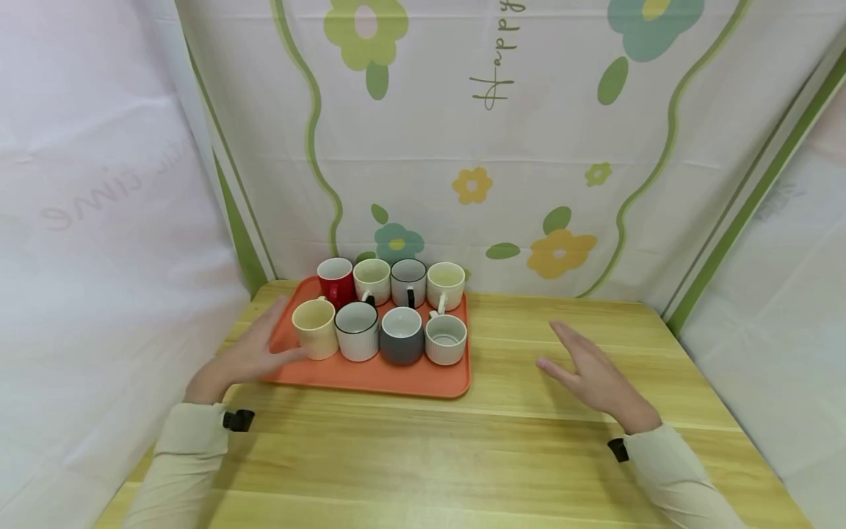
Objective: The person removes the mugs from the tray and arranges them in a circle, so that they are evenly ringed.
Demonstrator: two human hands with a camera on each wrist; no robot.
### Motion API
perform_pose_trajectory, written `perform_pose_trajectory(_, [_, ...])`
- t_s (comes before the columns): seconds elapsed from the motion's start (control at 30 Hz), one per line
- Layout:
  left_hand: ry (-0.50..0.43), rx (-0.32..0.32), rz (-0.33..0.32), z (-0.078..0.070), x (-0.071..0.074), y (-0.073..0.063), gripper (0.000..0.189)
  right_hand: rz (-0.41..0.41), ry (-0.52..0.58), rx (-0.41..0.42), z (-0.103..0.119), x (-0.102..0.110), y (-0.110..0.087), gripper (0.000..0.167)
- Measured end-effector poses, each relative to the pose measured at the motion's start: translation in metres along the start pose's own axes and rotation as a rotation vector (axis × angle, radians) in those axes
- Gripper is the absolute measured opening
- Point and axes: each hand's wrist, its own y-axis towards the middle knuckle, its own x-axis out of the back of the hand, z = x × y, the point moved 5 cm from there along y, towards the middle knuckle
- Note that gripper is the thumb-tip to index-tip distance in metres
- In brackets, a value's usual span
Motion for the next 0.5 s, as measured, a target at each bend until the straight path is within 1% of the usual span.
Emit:
perform_pose_trajectory(0.1, [-0.131,0.026,0.018,0.013,0.004,-0.002,0.112,0.003,0.088,-0.012,0.005,-0.002,0.001,0.092])
perform_pose_trajectory(0.17, [-0.227,0.042,0.031,0.024,0.005,-0.003,0.109,-0.006,0.125,-0.020,0.008,-0.004,0.003,0.091])
perform_pose_trajectory(0.3, [-0.424,0.039,0.042,0.043,0.002,-0.004,0.104,-0.028,0.200,-0.027,0.016,-0.007,0.008,0.089])
perform_pose_trajectory(0.4, [-0.500,0.047,0.039,0.057,-0.002,-0.005,0.101,-0.030,0.280,-0.035,0.023,-0.010,0.014,0.088])
perform_pose_trajectory(0.5, [-0.544,0.070,0.043,0.071,-0.008,-0.005,0.099,-0.026,0.351,-0.035,0.031,-0.014,0.021,0.089])
